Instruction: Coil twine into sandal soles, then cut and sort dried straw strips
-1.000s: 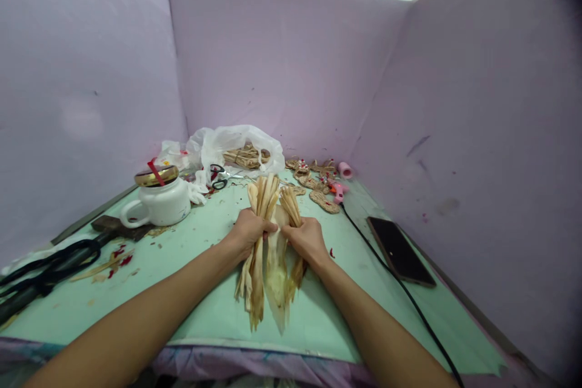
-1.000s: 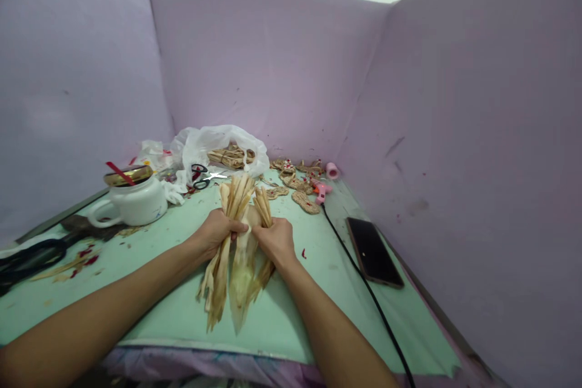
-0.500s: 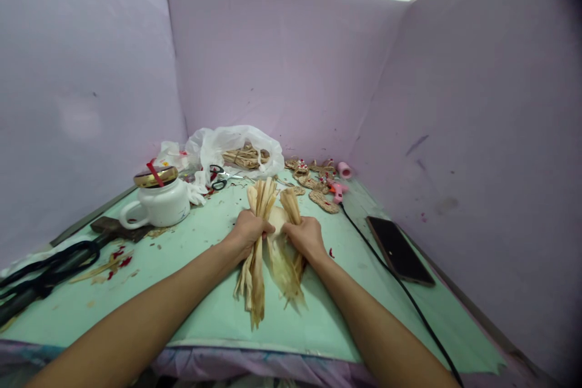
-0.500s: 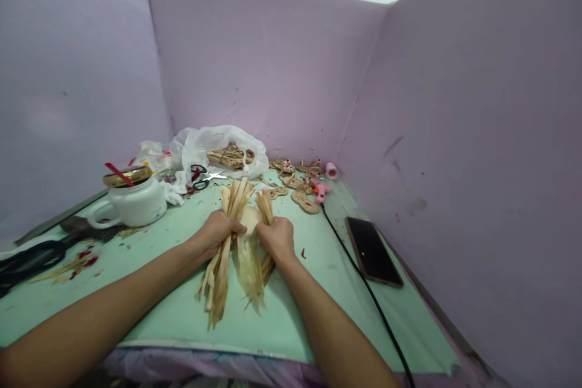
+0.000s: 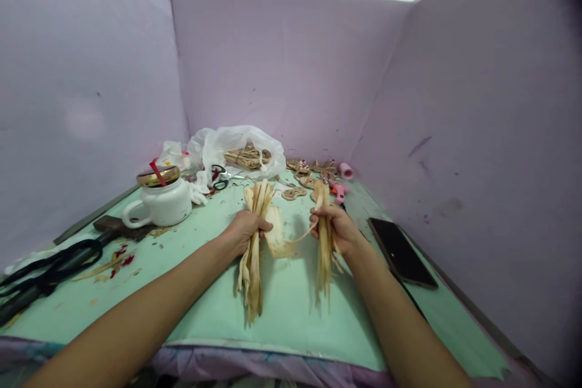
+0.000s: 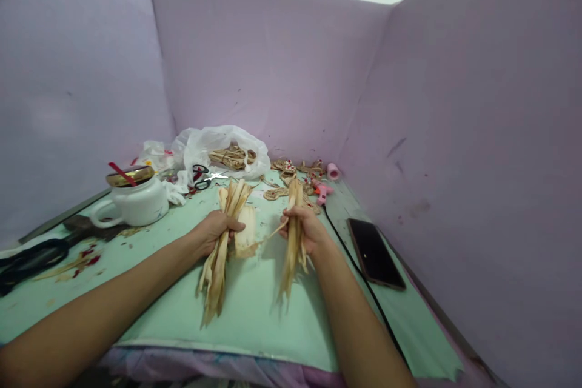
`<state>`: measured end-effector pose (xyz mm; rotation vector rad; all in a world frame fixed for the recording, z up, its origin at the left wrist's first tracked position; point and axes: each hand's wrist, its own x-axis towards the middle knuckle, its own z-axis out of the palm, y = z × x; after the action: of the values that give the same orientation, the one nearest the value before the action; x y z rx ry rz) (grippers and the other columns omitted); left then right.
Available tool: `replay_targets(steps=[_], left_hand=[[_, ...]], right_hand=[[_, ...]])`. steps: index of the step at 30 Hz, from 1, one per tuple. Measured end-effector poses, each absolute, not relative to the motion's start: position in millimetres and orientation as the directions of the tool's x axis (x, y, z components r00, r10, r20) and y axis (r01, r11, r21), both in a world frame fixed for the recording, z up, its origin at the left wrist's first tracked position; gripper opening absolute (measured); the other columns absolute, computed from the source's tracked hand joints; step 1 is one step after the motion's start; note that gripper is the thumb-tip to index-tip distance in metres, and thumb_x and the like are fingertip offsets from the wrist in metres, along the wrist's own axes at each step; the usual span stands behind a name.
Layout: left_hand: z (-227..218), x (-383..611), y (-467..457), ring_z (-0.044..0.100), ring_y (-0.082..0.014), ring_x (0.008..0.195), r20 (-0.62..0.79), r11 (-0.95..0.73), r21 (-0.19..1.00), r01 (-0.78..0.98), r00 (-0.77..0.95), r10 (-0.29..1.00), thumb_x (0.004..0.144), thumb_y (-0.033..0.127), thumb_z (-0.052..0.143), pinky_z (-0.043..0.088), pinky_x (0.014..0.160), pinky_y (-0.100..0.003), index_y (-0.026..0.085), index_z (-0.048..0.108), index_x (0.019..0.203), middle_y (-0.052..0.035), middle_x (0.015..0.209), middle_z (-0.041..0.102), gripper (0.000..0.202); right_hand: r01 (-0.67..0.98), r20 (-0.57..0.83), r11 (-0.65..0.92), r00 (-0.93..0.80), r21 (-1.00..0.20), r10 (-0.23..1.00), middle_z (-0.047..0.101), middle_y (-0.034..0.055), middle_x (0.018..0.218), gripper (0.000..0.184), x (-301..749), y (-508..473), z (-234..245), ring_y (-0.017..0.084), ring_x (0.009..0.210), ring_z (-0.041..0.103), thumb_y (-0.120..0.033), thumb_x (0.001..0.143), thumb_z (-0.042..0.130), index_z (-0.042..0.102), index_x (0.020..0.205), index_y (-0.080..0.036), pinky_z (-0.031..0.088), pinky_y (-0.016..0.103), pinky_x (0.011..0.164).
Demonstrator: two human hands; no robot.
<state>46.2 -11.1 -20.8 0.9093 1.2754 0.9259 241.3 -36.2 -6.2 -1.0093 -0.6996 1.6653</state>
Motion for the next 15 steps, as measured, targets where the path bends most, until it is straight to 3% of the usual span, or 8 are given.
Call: replay_targets(steps=[3, 7, 10, 13, 15], left_hand=[[-19.0, 45.9, -11.7, 0.038, -0.0057, 0.030, -0.369, 0.372, 0.926, -0.064, 0.057, 0.928, 0.056, -0.002, 0.060, 0.031, 0.031, -0.016, 0.012, 0.047, 0.047, 0.0044, 0.034, 0.041, 0.021], [-17.2, 46.1, -12.0, 0.038, -0.0054, 0.029, -0.372, 0.377, 0.923, -0.074, 0.069, 0.926, 0.057, -0.004, 0.059, 0.030, 0.030, -0.015, 0.011, 0.048, 0.048, 0.0041, 0.034, 0.041, 0.021], [-17.2, 46.1, -11.5, 0.038, -0.0057, 0.030, -0.377, 0.382, 0.921, -0.076, 0.073, 0.923, 0.057, -0.004, 0.058, 0.031, 0.030, -0.016, 0.011, 0.048, 0.049, 0.0038, 0.035, 0.043, 0.020], [-17.1, 46.0, -11.6, 0.039, -0.0061, 0.029, -0.386, 0.391, 0.917, -0.073, 0.079, 0.919, 0.057, -0.004, 0.058, 0.032, 0.030, -0.016, 0.012, 0.048, 0.050, 0.0039, 0.036, 0.043, 0.020], [-16.5, 45.9, -12.4, 0.039, -0.0060, 0.029, -0.392, 0.397, 0.915, -0.070, 0.083, 0.916, 0.057, -0.004, 0.059, 0.032, 0.030, -0.016, 0.012, 0.048, 0.050, 0.0040, 0.035, 0.042, 0.020]], right_hand=[[-0.582, -0.218, -0.299, -0.207, -0.756, 0.954, 0.042, -0.0087, 0.040, 0.007, 269.0, -41.6, 4.4, 0.002, 0.033, 0.040, -0.010, 0.064, 0.050, 0.047, 0.065, -0.017, 0.036, 0.008, 0.033], [-0.809, 0.119, -0.315, -0.423, -0.496, 0.898, 0.040, -0.0110, 0.042, 0.007, 293.1, -48.9, 8.4, -0.002, 0.029, 0.037, -0.010, 0.070, 0.049, 0.049, 0.074, -0.015, 0.025, 0.000, 0.027], [-0.852, 0.258, -0.309, -0.440, -0.423, 0.860, 0.040, -0.0111, 0.043, 0.007, 298.8, -51.2, 6.8, -0.002, 0.027, 0.035, -0.011, 0.076, 0.045, 0.050, 0.079, -0.014, 0.019, -0.001, 0.024], [-0.849, 0.254, -0.290, -0.428, -0.441, 0.867, 0.041, -0.0112, 0.043, 0.008, 295.9, -50.4, 6.0, -0.002, 0.027, 0.035, -0.011, 0.079, 0.045, 0.052, 0.082, -0.014, 0.019, -0.001, 0.024], [-0.791, 0.146, -0.299, -0.435, -0.533, 0.889, 0.044, -0.0101, 0.044, 0.007, 288.9, -48.8, 5.7, -0.001, 0.029, 0.038, -0.011, 0.077, 0.049, 0.054, 0.081, -0.013, 0.025, 0.001, 0.026]])
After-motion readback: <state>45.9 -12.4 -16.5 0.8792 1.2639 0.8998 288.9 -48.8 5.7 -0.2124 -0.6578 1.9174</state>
